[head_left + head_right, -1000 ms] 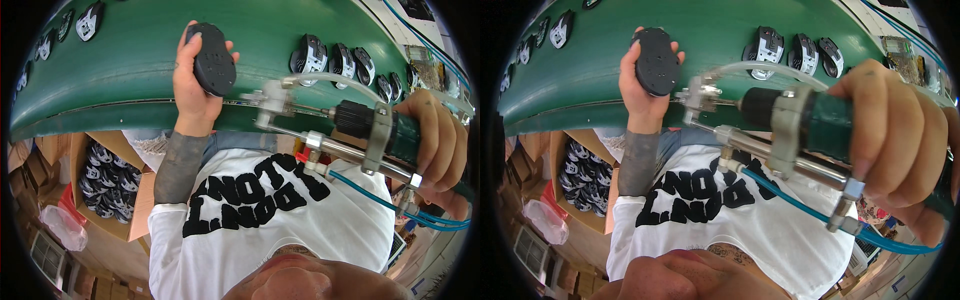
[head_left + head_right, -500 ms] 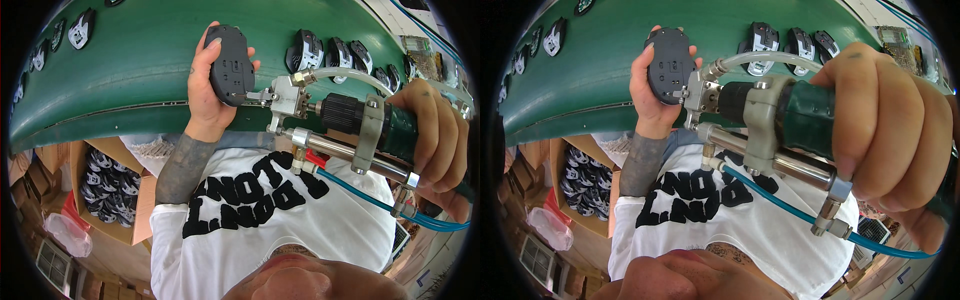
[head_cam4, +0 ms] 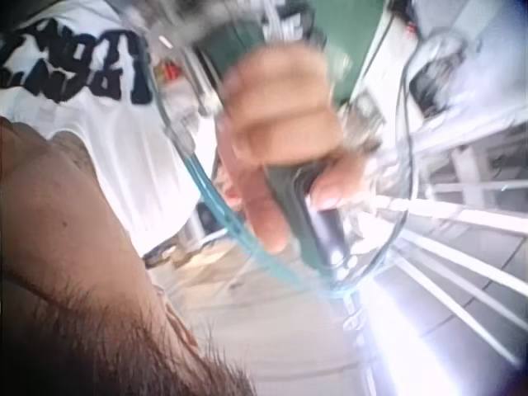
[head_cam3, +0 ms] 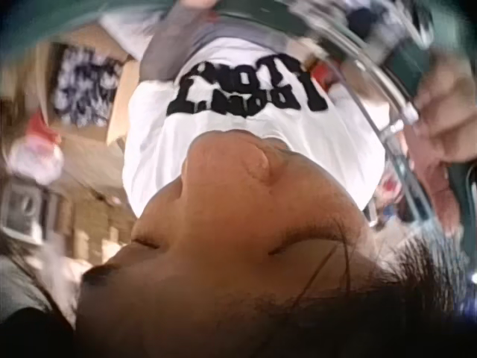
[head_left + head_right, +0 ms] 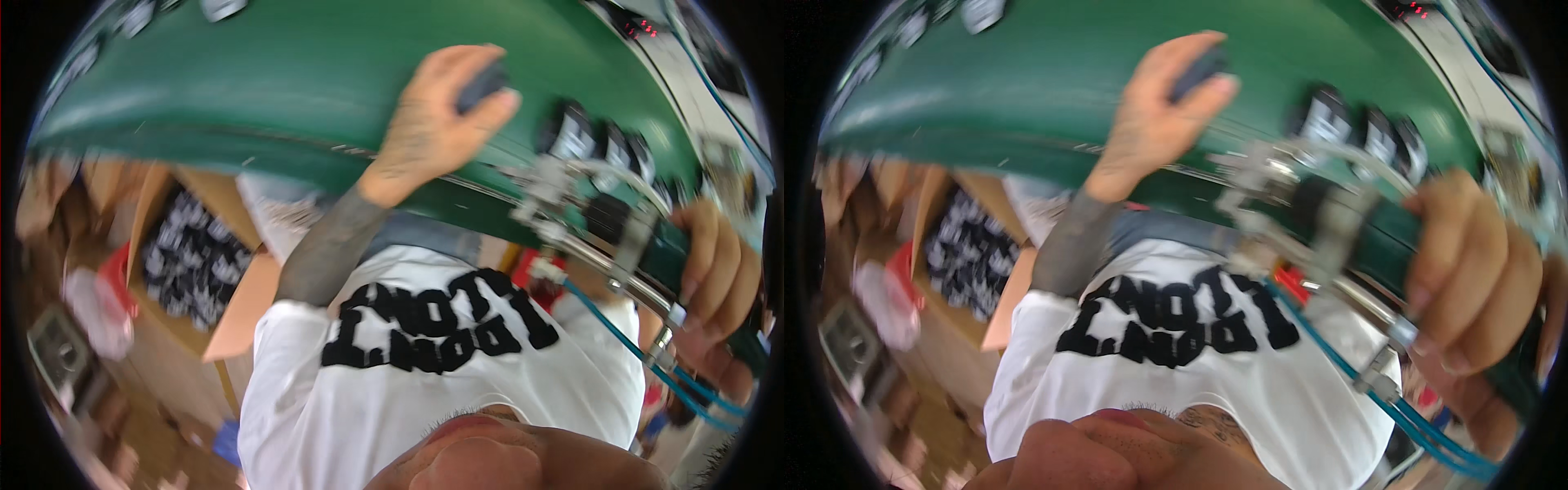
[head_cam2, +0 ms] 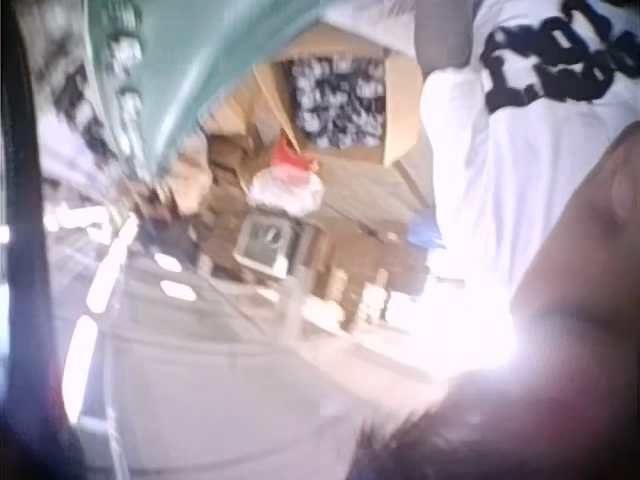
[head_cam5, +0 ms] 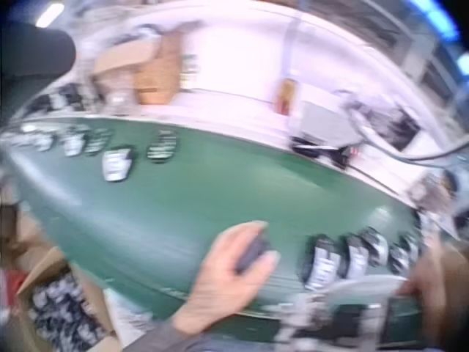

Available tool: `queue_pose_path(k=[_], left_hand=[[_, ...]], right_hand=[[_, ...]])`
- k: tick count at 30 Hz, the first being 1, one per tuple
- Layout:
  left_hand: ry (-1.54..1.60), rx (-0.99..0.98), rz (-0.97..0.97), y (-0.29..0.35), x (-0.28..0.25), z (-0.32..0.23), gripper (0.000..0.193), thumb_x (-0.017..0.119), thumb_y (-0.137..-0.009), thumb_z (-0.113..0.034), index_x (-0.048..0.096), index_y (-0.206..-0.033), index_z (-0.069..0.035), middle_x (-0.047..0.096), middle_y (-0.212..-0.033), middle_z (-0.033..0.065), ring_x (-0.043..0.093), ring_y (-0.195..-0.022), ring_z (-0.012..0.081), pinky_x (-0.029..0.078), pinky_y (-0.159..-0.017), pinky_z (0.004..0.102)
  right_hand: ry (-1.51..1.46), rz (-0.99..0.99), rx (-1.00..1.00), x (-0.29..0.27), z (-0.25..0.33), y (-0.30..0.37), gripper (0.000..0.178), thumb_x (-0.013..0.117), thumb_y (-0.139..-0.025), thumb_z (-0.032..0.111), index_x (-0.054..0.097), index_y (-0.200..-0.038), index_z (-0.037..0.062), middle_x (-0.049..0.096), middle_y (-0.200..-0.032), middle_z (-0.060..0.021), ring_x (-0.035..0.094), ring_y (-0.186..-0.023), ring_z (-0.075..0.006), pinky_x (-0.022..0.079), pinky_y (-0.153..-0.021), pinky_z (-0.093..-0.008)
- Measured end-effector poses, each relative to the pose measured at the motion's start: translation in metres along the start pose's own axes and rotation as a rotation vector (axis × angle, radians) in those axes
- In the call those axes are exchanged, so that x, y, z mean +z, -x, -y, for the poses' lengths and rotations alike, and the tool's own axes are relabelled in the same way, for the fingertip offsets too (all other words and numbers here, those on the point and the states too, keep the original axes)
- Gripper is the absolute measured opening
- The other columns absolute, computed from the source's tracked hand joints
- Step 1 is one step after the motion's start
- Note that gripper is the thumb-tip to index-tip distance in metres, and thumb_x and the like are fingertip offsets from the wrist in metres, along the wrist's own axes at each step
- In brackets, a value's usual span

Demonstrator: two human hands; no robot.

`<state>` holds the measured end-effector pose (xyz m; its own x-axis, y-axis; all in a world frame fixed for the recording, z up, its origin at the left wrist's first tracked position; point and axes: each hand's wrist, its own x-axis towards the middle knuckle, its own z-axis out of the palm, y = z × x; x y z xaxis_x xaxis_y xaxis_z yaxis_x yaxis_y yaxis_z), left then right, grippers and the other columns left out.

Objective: Using a pneumatic assembly tool to attach bottom plates to computer mouse shells on a production line.

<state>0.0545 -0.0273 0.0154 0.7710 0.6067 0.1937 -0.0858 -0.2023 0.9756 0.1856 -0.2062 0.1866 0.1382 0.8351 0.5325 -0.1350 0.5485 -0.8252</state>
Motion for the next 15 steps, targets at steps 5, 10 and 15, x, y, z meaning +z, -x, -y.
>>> queue_pose_path(k=[5, 10, 15], left_hand=[[-0.607, 0.416, -0.312, 0.012, -0.093, 0.001, 0.041, 0.072, -0.080, -0.022, 0.062, -0.117, -0.008, 0.057, -0.123, 0.0153, 0.054, -0.112, 0.0334, 0.042, -0.096, 0.0404], [-0.827, 0.117, -1.294, 0.122, -0.297, 0.090, 0.023, 0.064, -0.085, -0.012, 0.060, -0.103, 0.000, 0.054, -0.102, 0.0124, 0.056, -0.091, 0.0240, 0.047, -0.081, 0.0348], [-1.317, -0.813, -0.701, 0.250, -0.396, 0.241, 0.068, 0.075, -0.070, -0.027, 0.048, -0.127, -0.001, 0.046, -0.129, 0.0234, 0.049, -0.116, 0.0399, 0.038, -0.101, 0.0473]], right_hand=[[-0.247, -0.683, -0.387, -0.009, -0.002, 0.052, 0.020, 0.073, -0.081, 0.024, 0.057, -0.069, 0.0176, 0.062, -0.068, 0.0115, 0.059, -0.064, 0.0019, 0.040, -0.065, -0.0125], [0.118, -0.080, -0.103, 0.000, -0.014, 0.001, 0.024, 0.066, -0.084, 0.027, 0.058, -0.104, 0.0144, 0.065, -0.072, 0.0095, 0.061, -0.063, -0.0021, 0.039, -0.066, -0.0172], [0.096, -0.094, -0.073, -0.006, -0.019, -0.010, 0.041, 0.072, -0.078, 0.038, 0.055, -0.107, 0.0135, 0.061, -0.071, 0.0090, 0.056, -0.061, -0.0024, 0.037, -0.067, -0.0201]])
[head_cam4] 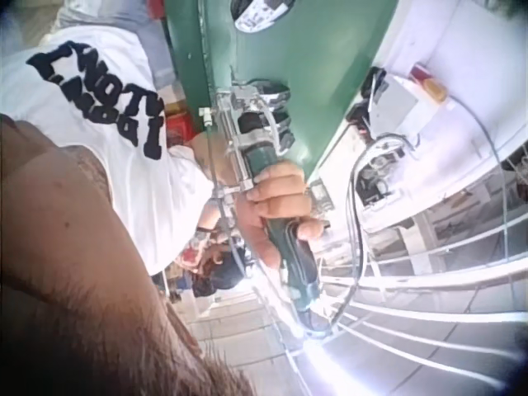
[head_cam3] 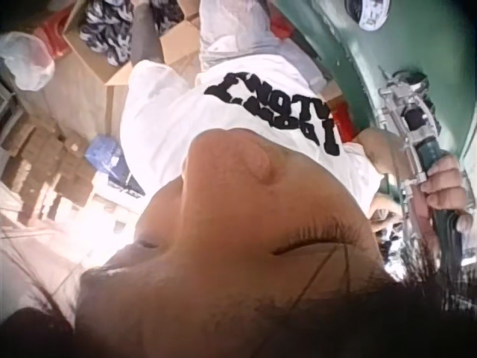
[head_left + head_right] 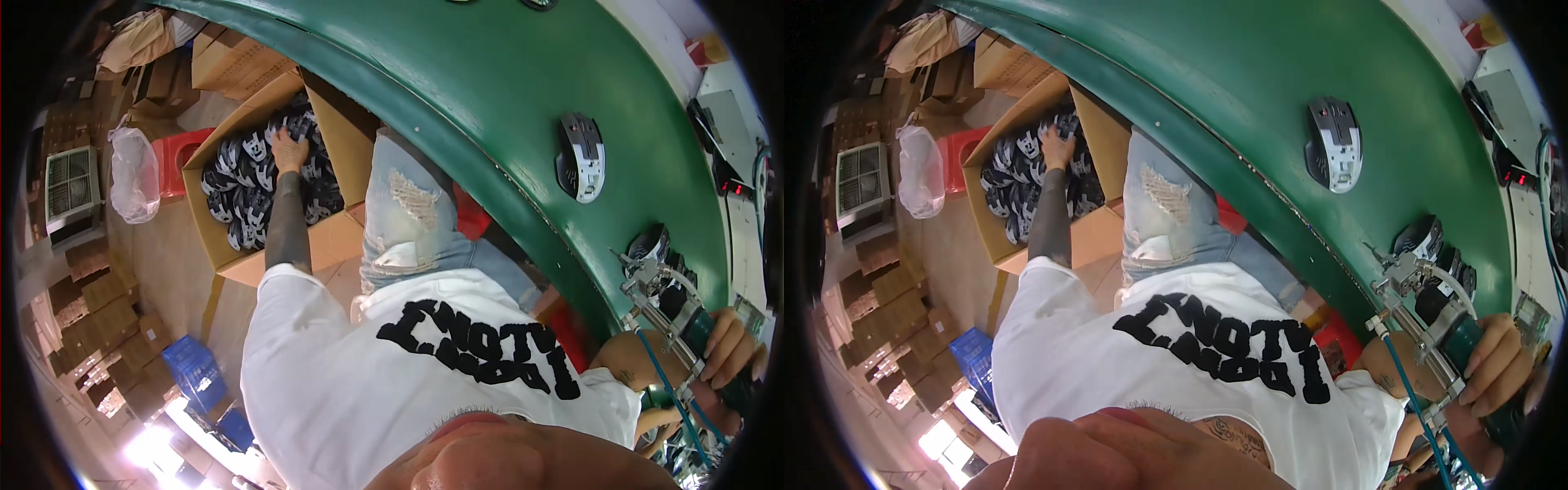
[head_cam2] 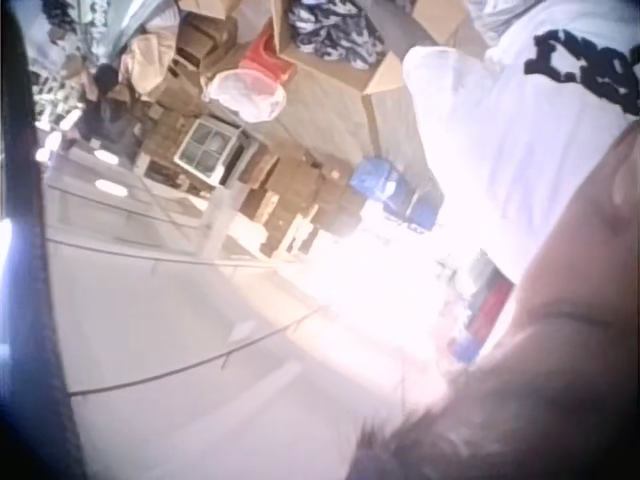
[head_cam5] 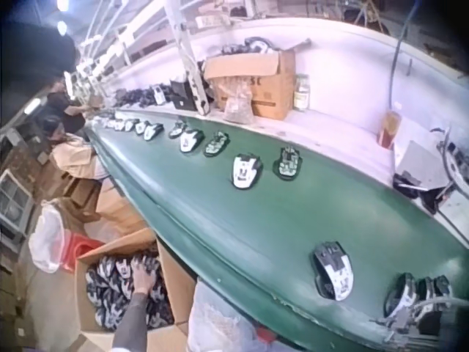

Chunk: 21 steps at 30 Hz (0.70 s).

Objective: Using a pneumatic assembly tool to attach bottom plates to computer mouse shells on a production line.

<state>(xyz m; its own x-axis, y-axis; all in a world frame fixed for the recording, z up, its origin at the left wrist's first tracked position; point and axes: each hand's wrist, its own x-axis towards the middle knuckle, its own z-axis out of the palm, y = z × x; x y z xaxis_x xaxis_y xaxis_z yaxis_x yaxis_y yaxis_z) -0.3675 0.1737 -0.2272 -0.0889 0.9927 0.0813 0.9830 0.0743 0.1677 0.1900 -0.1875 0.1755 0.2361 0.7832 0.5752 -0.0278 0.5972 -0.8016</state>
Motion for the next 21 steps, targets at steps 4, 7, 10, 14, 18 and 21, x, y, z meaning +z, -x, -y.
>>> queue_pose_path(k=[4, 7, 10, 14, 18, 21], left_hand=[[-0.035, 0.069, -0.030, 0.001, 0.015, -0.017, 0.095, 0.084, -0.064, -0.030, 0.032, -0.139, -0.003, 0.042, -0.133, 0.0222, 0.048, -0.119, 0.0380, 0.044, -0.098, 0.0398], [0.004, 0.031, -0.217, -0.002, -0.008, -0.030, 0.086, 0.084, -0.060, -0.032, 0.043, -0.128, 0.001, 0.057, -0.111, 0.0238, 0.052, -0.107, 0.0391, 0.045, -0.091, 0.0416], [0.342, -0.070, -0.444, -0.011, -0.063, -0.023, 0.090, 0.083, -0.064, -0.043, 0.044, -0.130, 0.005, 0.055, -0.114, 0.0271, 0.051, -0.107, 0.0421, 0.042, -0.091, 0.0460], [0.814, 0.293, -0.408, 0.006, -0.198, -0.216, 0.064, 0.074, -0.082, -0.028, 0.048, -0.131, 0.003, 0.053, -0.117, 0.0224, 0.052, -0.112, 0.0314, 0.041, -0.096, 0.0391], [0.763, 0.725, -0.158, 0.017, -0.229, -0.389, 0.061, 0.078, -0.074, -0.034, 0.057, -0.120, -0.002, 0.057, -0.110, 0.0176, 0.056, -0.102, 0.0301, 0.045, -0.089, 0.0375], [0.530, 0.884, -0.299, -0.015, -0.163, -0.493, 0.074, 0.071, -0.068, -0.057, 0.058, -0.118, -0.004, 0.057, -0.108, 0.0180, 0.055, -0.102, 0.0333, 0.046, -0.087, 0.0414]], right_hand=[[-0.054, -0.093, -0.100, -0.002, -0.001, 0.013, 0.056, 0.077, -0.073, 0.046, 0.049, -0.108, 0.0115, 0.056, -0.069, 0.0052, 0.050, -0.057, -0.0060, 0.034, -0.065, -0.0222], [-0.011, -0.085, -0.091, 0.003, -0.011, 0.003, 0.057, 0.075, -0.075, 0.050, 0.046, -0.107, 0.0117, 0.055, -0.067, 0.0060, 0.051, -0.054, -0.0066, 0.037, -0.060, -0.0214], [-0.019, -0.040, -0.095, 0.006, -0.013, -0.002, 0.056, 0.074, -0.076, 0.050, 0.045, -0.105, 0.0120, 0.054, -0.065, 0.0061, 0.051, -0.053, -0.0065, 0.038, -0.058, -0.0215], [0.048, -0.048, -0.067, -0.015, -0.009, 0.002, 0.059, 0.073, -0.077, 0.052, 0.042, -0.107, 0.0119, 0.053, -0.065, 0.0051, 0.051, -0.054, -0.0083, 0.038, -0.061, -0.0236], [0.076, -0.090, -0.076, -0.005, -0.011, -0.008, 0.060, 0.067, -0.081, 0.056, 0.040, -0.111, 0.0111, 0.053, -0.070, 0.0026, 0.050, -0.056, -0.0097, 0.039, -0.062, -0.0266], [0.083, 0.016, -0.072, -0.006, -0.009, -0.013, 0.059, 0.067, -0.082, 0.055, 0.040, -0.110, 0.0110, 0.053, -0.071, 0.0022, 0.051, -0.057, -0.0103, 0.041, -0.061, -0.0258]])
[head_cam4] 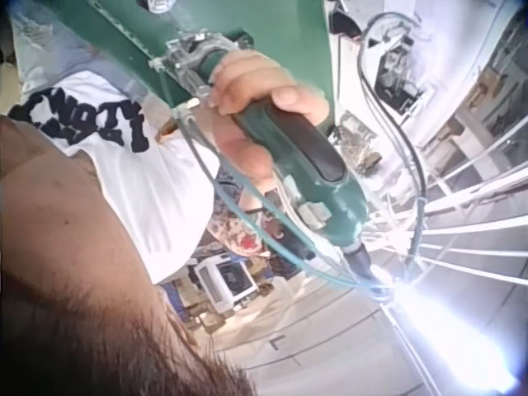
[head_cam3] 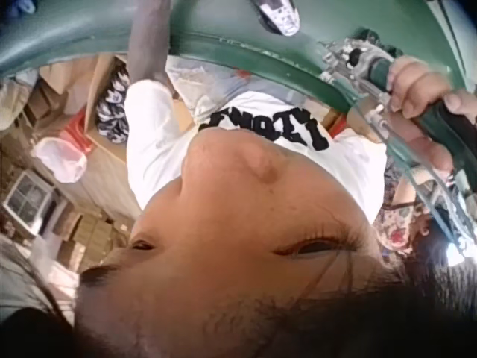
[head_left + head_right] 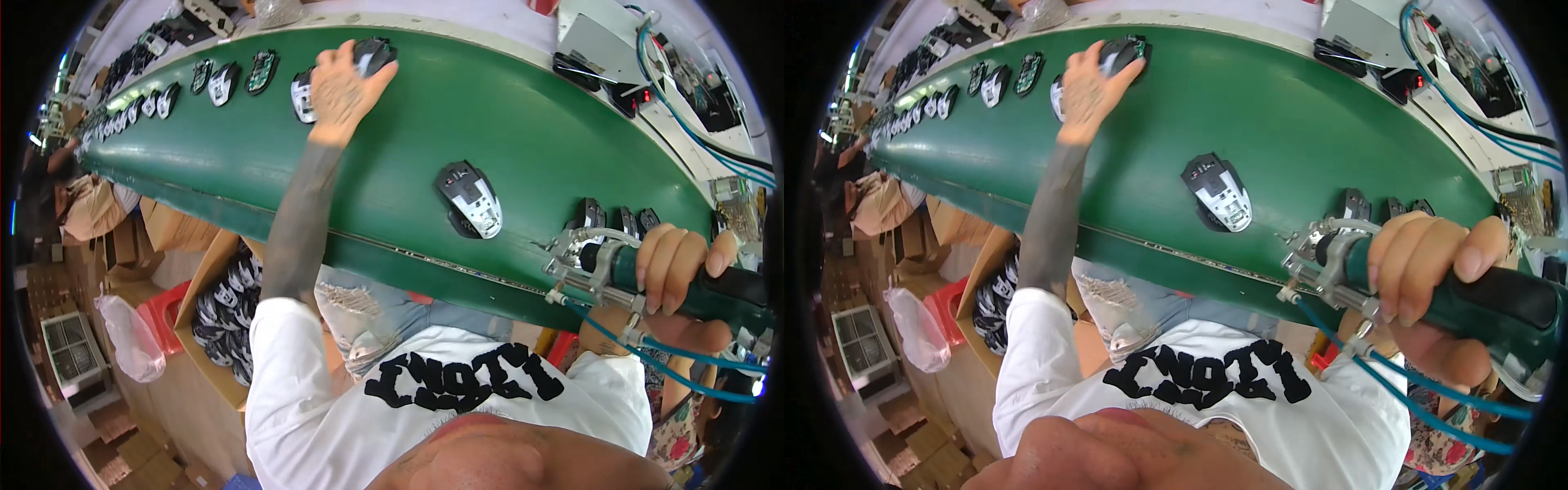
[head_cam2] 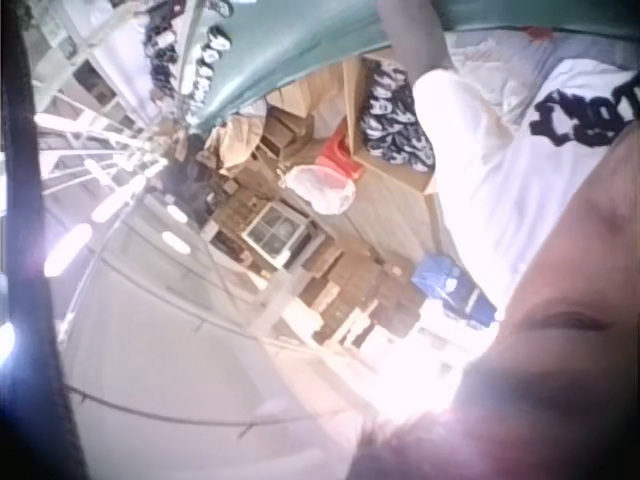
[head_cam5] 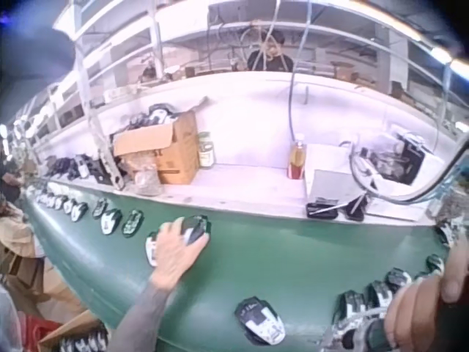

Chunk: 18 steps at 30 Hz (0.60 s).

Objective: Using a pneumatic assembly tool to attach bottom plates to computer mouse shells on a production line.

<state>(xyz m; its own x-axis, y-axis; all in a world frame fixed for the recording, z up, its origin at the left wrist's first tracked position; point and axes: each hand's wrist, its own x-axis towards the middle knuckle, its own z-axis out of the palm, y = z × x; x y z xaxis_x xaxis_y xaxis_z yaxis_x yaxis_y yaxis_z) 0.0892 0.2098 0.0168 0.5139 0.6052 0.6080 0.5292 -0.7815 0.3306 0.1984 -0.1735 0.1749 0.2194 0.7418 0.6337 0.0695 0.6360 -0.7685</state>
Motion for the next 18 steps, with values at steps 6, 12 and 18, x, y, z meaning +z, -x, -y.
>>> queue_pose_path(k=[6, 12, 18], left_hand=[[-0.365, -0.210, 0.216, -0.040, 0.075, -0.031, 0.076, 0.067, -0.073, -0.054, 0.047, -0.125, -0.002, 0.045, -0.119, 0.0231, 0.050, -0.109, 0.0428, 0.046, -0.088, 0.0512], [-0.190, -0.282, 0.263, -0.039, 0.075, -0.033, 0.072, 0.071, -0.072, -0.044, 0.046, -0.120, 0.003, 0.044, -0.116, 0.0222, 0.053, -0.105, 0.0403, 0.051, -0.081, 0.0489], [-0.121, -0.204, 0.204, -0.046, 0.059, -0.019, 0.079, 0.070, -0.071, -0.050, 0.045, -0.127, 0.001, 0.051, -0.118, 0.0248, 0.059, -0.102, 0.0411, 0.051, -0.085, 0.0477]], right_hand=[[0.110, -0.150, 0.071, 0.008, 0.015, 0.002, 0.054, 0.067, -0.081, 0.056, 0.042, -0.105, 0.0150, 0.053, -0.064, 0.0059, 0.051, -0.051, -0.0081, 0.040, -0.058, -0.0236], [0.114, -0.164, 0.036, 0.000, 0.016, 0.002, 0.055, 0.066, -0.081, 0.057, 0.041, -0.106, 0.0157, 0.053, -0.064, 0.0066, 0.052, -0.052, -0.0077, 0.040, -0.058, -0.0237], [0.177, -0.136, 0.054, 0.000, 0.019, 0.002, 0.057, 0.067, -0.081, 0.057, 0.040, -0.108, 0.0150, 0.053, -0.065, 0.0063, 0.052, -0.052, -0.0078, 0.040, -0.059, -0.0237]])
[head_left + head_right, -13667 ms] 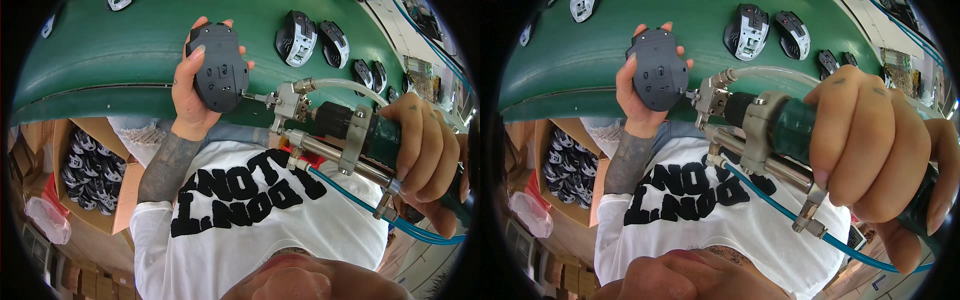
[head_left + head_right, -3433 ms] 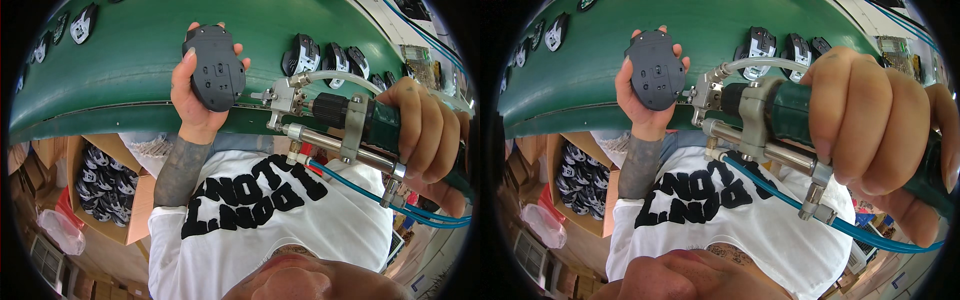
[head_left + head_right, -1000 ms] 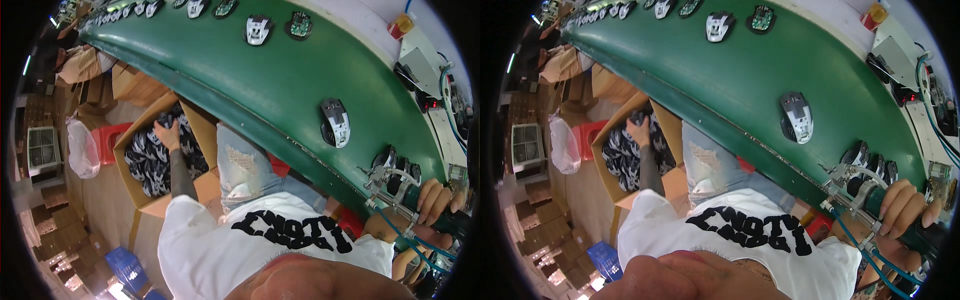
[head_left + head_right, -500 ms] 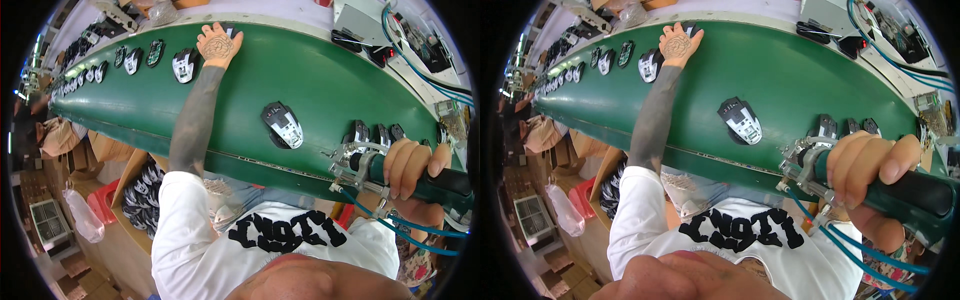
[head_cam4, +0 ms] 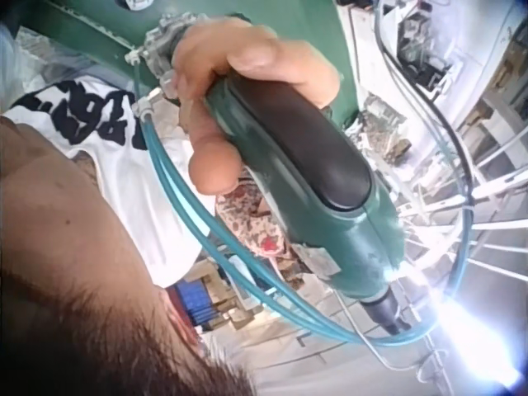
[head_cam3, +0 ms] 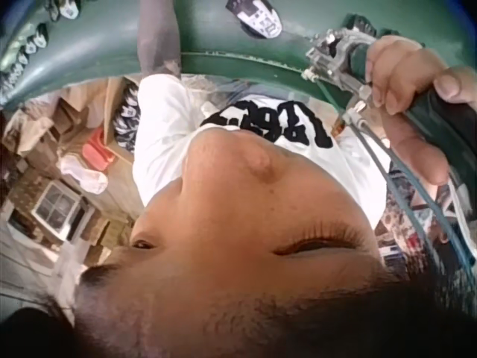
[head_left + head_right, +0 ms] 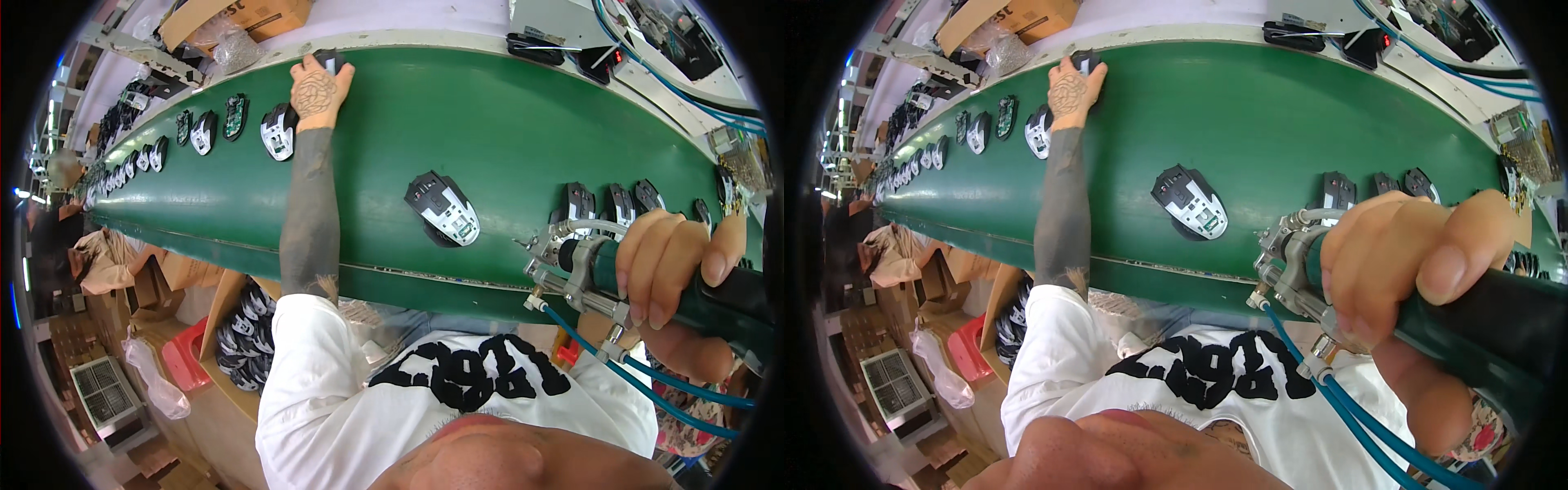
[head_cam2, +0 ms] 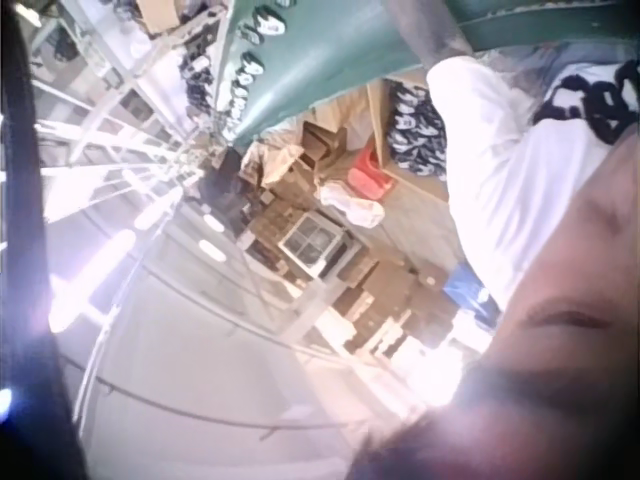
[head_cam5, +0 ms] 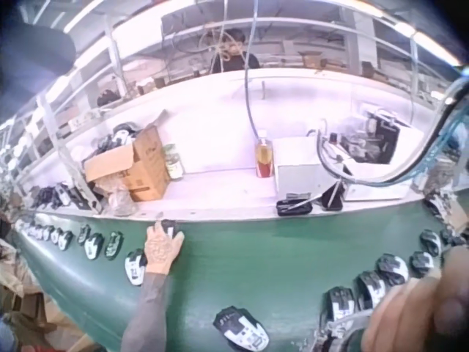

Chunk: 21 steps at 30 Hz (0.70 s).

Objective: Using a pneumatic assembly tool to attach bottom plates to computer mouse shells on a production line.

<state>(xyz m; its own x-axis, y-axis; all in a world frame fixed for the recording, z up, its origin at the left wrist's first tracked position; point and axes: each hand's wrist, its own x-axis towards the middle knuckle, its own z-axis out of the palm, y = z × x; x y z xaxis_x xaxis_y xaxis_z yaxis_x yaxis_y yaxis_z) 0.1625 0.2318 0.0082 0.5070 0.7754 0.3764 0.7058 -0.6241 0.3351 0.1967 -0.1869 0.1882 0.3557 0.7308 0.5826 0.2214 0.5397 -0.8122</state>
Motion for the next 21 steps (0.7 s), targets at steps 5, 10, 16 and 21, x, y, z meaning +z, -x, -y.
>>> queue_pose_path(k=[5, 10, 16, 21], left_hand=[[-0.120, 0.101, 0.199, -0.009, 0.020, 0.040, 0.087, 0.067, -0.073, -0.055, 0.043, -0.133, 0.004, 0.046, -0.131, 0.0262, 0.050, -0.118, 0.0392, 0.042, -0.100, 0.0425], [0.125, 0.279, 0.295, 0.016, 0.011, 0.025, 0.090, 0.068, -0.071, -0.057, 0.045, -0.128, 0.008, 0.047, -0.130, 0.0277, 0.044, -0.124, 0.0386, 0.036, -0.105, 0.0418], [0.239, 0.425, 0.018, -0.020, 0.001, 0.022, 0.067, 0.047, -0.091, -0.055, 0.054, -0.125, 0.002, 0.052, -0.128, 0.0230, 0.045, -0.122, 0.0392, 0.035, -0.105, 0.0428], [0.031, 0.507, -0.054, -0.013, 0.037, 0.010, 0.059, 0.043, -0.092, -0.057, 0.060, -0.121, -0.007, 0.055, -0.125, 0.0199, 0.047, -0.119, 0.0367, 0.037, -0.102, 0.0417]], right_hand=[[-0.021, 0.100, 0.008, 0.000, -0.001, -0.004, 0.058, 0.066, -0.081, 0.058, 0.040, -0.110, 0.0149, 0.054, -0.067, 0.0060, 0.053, -0.054, -0.0081, 0.041, -0.060, -0.0243], [-0.004, 0.095, 0.038, -0.004, -0.001, -0.001, 0.058, 0.065, -0.081, 0.058, 0.040, -0.111, 0.0152, 0.053, -0.068, 0.0060, 0.053, -0.055, -0.0080, 0.040, -0.062, -0.0247], [0.015, 0.107, 0.038, 0.000, -0.007, -0.009, 0.059, 0.064, -0.081, 0.060, 0.040, -0.112, 0.0159, 0.053, -0.070, 0.0065, 0.052, -0.057, -0.0073, 0.040, -0.062, -0.0242], [-0.118, 0.150, -0.038, -0.002, -0.013, -0.013, 0.068, 0.070, -0.077, 0.057, 0.039, -0.115, 0.0098, 0.054, -0.073, -0.0006, 0.052, -0.058, -0.0134, 0.041, -0.064, -0.0295]])
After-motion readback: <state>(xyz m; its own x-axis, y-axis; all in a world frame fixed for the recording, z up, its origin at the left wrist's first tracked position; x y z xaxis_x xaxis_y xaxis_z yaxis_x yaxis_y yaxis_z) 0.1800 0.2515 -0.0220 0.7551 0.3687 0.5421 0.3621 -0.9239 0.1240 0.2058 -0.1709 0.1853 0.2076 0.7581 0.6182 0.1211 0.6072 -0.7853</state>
